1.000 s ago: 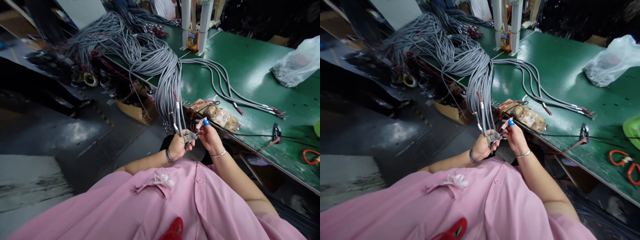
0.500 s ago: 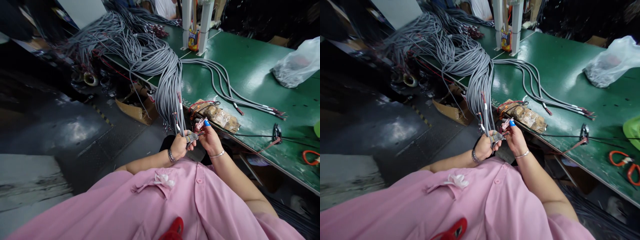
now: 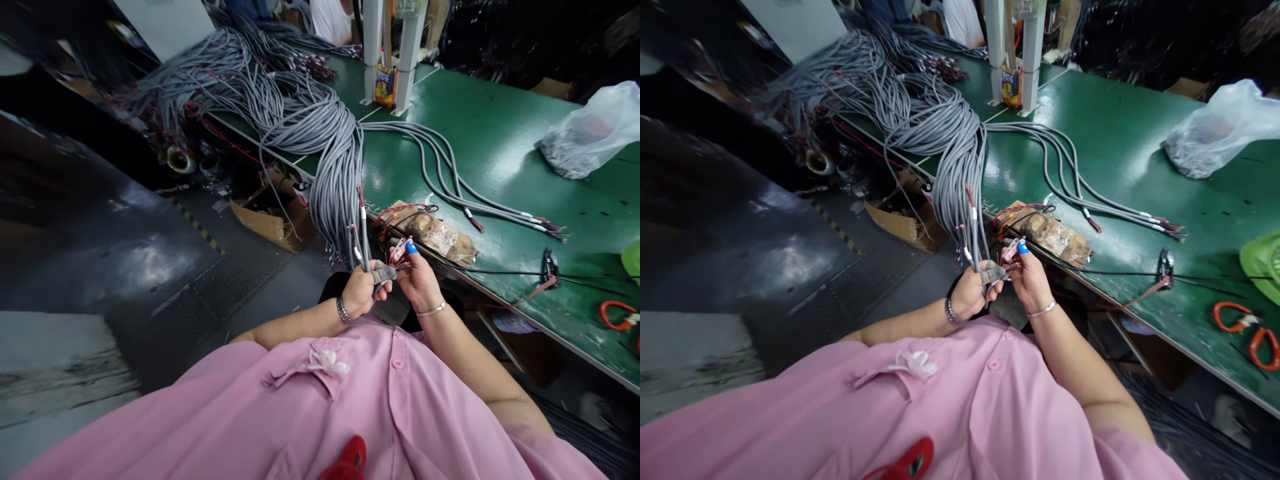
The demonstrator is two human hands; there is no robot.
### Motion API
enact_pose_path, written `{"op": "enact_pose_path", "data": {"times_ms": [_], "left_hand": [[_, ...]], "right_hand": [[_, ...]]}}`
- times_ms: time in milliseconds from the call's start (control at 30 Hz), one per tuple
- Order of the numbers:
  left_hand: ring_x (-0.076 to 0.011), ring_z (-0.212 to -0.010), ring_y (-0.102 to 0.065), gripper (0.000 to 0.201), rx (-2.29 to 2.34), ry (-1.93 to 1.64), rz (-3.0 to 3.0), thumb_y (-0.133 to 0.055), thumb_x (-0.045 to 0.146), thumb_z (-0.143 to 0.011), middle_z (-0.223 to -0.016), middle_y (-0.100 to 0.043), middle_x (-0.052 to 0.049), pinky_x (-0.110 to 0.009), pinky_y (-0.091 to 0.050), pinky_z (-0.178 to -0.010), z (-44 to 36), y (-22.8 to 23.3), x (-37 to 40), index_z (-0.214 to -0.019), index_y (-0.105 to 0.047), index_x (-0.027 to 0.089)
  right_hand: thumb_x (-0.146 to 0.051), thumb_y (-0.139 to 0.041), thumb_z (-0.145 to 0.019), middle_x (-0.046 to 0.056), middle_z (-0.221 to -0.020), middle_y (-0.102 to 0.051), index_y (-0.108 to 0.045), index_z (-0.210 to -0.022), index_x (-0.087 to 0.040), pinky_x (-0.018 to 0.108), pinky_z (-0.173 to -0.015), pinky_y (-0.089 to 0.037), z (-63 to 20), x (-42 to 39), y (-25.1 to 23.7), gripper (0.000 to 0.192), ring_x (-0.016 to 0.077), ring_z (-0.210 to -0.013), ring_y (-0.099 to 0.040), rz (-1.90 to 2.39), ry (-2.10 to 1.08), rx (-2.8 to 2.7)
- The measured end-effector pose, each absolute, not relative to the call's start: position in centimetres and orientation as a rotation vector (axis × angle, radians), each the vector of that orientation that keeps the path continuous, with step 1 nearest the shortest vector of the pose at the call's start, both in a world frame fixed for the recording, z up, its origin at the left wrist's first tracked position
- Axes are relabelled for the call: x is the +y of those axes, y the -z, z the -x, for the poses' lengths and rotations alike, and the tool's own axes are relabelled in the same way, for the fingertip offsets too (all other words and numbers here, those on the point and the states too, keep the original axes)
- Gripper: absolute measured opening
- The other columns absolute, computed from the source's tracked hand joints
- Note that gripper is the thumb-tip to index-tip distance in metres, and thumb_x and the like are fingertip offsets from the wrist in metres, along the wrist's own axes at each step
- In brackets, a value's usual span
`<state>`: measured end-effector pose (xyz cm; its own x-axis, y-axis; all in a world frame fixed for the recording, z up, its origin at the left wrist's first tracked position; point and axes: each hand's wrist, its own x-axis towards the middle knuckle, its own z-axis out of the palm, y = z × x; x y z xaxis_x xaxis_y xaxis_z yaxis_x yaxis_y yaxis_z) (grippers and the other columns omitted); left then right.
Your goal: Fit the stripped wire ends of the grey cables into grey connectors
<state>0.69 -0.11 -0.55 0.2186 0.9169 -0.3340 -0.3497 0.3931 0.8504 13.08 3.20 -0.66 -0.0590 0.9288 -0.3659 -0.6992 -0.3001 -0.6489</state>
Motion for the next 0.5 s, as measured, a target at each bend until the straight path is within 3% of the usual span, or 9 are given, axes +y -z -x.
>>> {"op": "enact_pose_path", "data": {"times_ms": [400,500], "left_hand": [[-0.0064,-0.034,-0.045,0.024,0.920,-1.012,-0.730,-0.068,0.036,-0.070,-0.052,-0.059,0.001,-0.019,-0.031,-0.034,0.4,0.0,-1.5,-0.071,-0.059,0.014],[-0.0064,-0.035,-0.045,0.023,0.911,-1.032,-0.707,-0.069,0.035,-0.070,-0.052,-0.059,0.000,-0.018,-0.030,-0.034,0.6,-0.2,-1.7,-0.071,-0.059,0.014]], "right_hand": [[-0.059,-0.065,-0.075,0.004,-0.082,-0.070,-0.067,-0.081,-0.019,0.026,-0.056,-0.050,-13.8,3.2,1.1,0.040,0.0118,-0.061,-0.059,0.852,-1.761,-0.341],[-0.053,-0.066,-0.077,0.003,-0.082,-0.070,-0.068,-0.082,-0.019,0.024,-0.056,-0.050,-14.1,3.3,0.9,0.034,0.0115,-0.063,-0.059,0.858,-1.771,-0.364]]}}
